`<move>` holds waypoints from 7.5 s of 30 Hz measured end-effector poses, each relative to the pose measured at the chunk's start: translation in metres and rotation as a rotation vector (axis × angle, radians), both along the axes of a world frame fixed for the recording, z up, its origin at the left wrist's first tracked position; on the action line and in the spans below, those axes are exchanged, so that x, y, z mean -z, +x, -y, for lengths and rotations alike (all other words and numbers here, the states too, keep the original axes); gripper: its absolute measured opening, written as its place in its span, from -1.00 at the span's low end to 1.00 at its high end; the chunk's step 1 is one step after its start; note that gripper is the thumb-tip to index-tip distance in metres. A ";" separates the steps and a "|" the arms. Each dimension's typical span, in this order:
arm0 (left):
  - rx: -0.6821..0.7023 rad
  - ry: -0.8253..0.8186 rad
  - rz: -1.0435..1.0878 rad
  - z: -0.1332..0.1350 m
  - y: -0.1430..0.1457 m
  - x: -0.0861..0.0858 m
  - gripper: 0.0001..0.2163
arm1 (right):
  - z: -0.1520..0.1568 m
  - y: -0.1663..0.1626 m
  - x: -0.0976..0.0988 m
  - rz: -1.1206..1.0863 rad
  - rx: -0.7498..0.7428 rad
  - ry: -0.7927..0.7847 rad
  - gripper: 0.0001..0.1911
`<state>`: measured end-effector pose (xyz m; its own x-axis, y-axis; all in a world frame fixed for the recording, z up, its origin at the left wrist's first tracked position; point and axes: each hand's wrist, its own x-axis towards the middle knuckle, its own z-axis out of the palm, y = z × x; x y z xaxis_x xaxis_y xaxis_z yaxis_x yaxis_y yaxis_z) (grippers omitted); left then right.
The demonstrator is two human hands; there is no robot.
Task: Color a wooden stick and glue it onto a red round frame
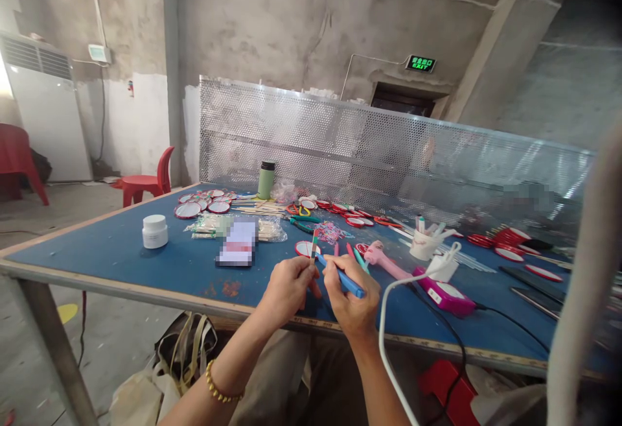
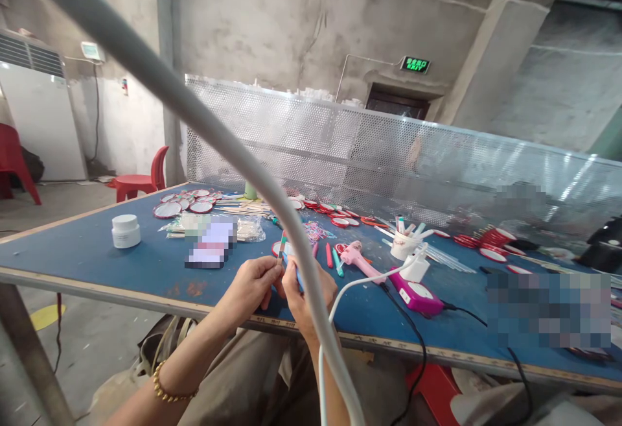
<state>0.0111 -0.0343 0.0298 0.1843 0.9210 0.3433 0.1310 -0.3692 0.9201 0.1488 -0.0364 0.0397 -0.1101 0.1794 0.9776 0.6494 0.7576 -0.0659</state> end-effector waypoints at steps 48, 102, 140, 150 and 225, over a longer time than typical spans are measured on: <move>0.068 -0.005 0.092 -0.004 -0.003 0.003 -0.70 | 0.004 -0.004 -0.001 -0.013 -0.116 -0.021 -0.86; 0.120 -0.025 0.143 -0.002 -0.002 0.001 -0.70 | 0.007 -0.003 -0.001 -0.071 -0.063 -0.008 -0.85; 0.064 -0.017 0.109 -0.001 0.000 -0.001 -0.73 | 0.007 -0.001 -0.003 0.024 -0.059 -0.020 -0.82; 0.046 -0.007 0.089 -0.003 0.001 0.000 -0.72 | 0.006 -0.002 -0.002 0.019 -0.096 -0.012 -0.84; 0.010 0.026 0.042 -0.001 0.001 0.001 -0.72 | 0.003 -0.001 -0.002 0.004 -0.107 -0.033 -0.84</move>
